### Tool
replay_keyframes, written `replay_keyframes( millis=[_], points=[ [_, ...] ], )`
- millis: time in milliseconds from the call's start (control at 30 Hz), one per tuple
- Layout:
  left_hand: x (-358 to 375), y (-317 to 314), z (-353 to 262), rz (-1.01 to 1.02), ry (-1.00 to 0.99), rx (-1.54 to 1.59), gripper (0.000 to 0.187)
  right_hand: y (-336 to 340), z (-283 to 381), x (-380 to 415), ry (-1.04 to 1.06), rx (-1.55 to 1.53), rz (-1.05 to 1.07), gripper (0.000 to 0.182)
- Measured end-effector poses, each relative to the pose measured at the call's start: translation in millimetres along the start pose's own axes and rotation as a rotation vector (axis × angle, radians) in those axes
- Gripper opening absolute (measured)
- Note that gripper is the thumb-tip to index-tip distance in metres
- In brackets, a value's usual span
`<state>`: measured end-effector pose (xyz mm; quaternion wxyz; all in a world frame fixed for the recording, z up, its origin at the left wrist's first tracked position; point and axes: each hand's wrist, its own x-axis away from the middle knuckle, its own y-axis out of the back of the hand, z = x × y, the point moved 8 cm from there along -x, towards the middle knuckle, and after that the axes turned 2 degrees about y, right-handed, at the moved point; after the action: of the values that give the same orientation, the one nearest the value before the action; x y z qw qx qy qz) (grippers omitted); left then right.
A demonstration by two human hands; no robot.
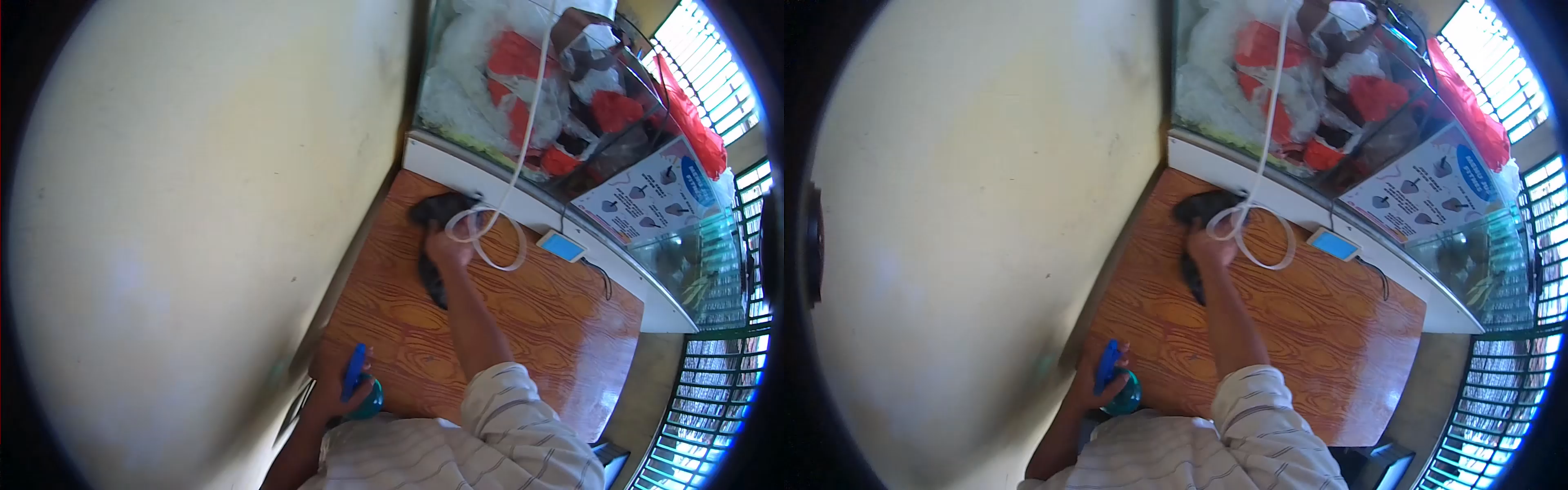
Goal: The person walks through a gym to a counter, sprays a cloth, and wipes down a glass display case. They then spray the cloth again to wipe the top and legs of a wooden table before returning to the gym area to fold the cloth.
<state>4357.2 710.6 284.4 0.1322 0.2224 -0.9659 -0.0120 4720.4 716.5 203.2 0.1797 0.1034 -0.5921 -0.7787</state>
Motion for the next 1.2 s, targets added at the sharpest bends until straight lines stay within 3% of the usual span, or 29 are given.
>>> replay_keyframes(
  millis=[33, 133, 267, 333, 367, 433, 500, 600, 700, 767, 833, 900, 933, 1000, 1033, 1100, 1167, 1200],
  points=[
    [4, 4, -6, -0.012, -0.001, -0.007, 0.056, 3, -16, -8, -0.137, -0.046, -0.072, 0.087],
    [20, 15, -16, -0.117, 0.036, 0.002, 0.057, 18, 4, -14, -0.263, 0.045, 0.013, 0.088],
    [33, 20, -3, -0.12, 0.107, -0.043, 0.057, -8, 63, -29, -0.085, 0.101, 0.119, 0.085],
    [37, 19, -2, -0.125, 0.153, -0.058, 0.056, -33, 112, -15, 0.363, 0.078, 0.169, 0.079],
    [36, 20, -8, -0.151, 0.128, -0.022, 0.055, -42, 112, 2, 0.352, 0.073, 0.186, 0.079],
    [39, 24, -11, -0.169, 0.099, 0.009, 0.054, -47, 134, 54, 0.625, 0.131, 0.184, 0.073],
    [41, 23, -8, -0.139, 0.107, -0.046, 0.054, -20, 146, 146, 0.849, 0.204, 0.372, 0.07],
    [49, 27, -10, -0.117, 0.084, -0.106, 0.05, -65, 130, 282, 1.15, 0.057, 0.561, 0.07],
    [60, 34, -20, -0.131, 0.095, -0.061, 0.05, -28, 129, 327, 1.232, -0.093, 0.571, 0.067],
    [70, 40, -21, -0.145, 0.098, -0.071, 0.051, -50, 130, 277, 1.064, -0.077, 0.401, 0.066],
    [84, 43, -19, -0.165, 0.116, -0.078, 0.053, -34, 146, 206, 0.823, 0.137, 0.257, 0.062],
    [96, 45, -15, -0.145, 0.154, -0.194, 0.053, -27, 167, 153, 0.699, 0.464, 0.251, 0.06],
    [102, 45, -12, -0.148, 0.158, -0.204, 0.053, -24, 179, 137, 0.701, 0.454, 0.252, 0.06],
    [122, 46, -13, -0.259, 0.055, -0.11, 0.053, -43, 186, 135, 0.745, 0.654, 0.496, 0.053],
    [132, 46, -10, -0.262, 0.057, -0.116, 0.053, -63, 185, 149, 0.749, 0.648, 0.496, 0.053],
    [150, 49, 1, -0.321, 0.114, -0.084, 0.052, -114, 191, 199, 0.845, 0.141, 0.142, 0.05],
    [160, 50, 10, -0.324, 0.115, -0.056, 0.051, -206, 169, 278, 0.871, 0.289, 0.321, 0.041],
    [163, 51, 14, -0.328, 0.126, -0.031, 0.05, -93, 184, 343, 1.136, 0.518, 0.672, 0.039]
  ],
)
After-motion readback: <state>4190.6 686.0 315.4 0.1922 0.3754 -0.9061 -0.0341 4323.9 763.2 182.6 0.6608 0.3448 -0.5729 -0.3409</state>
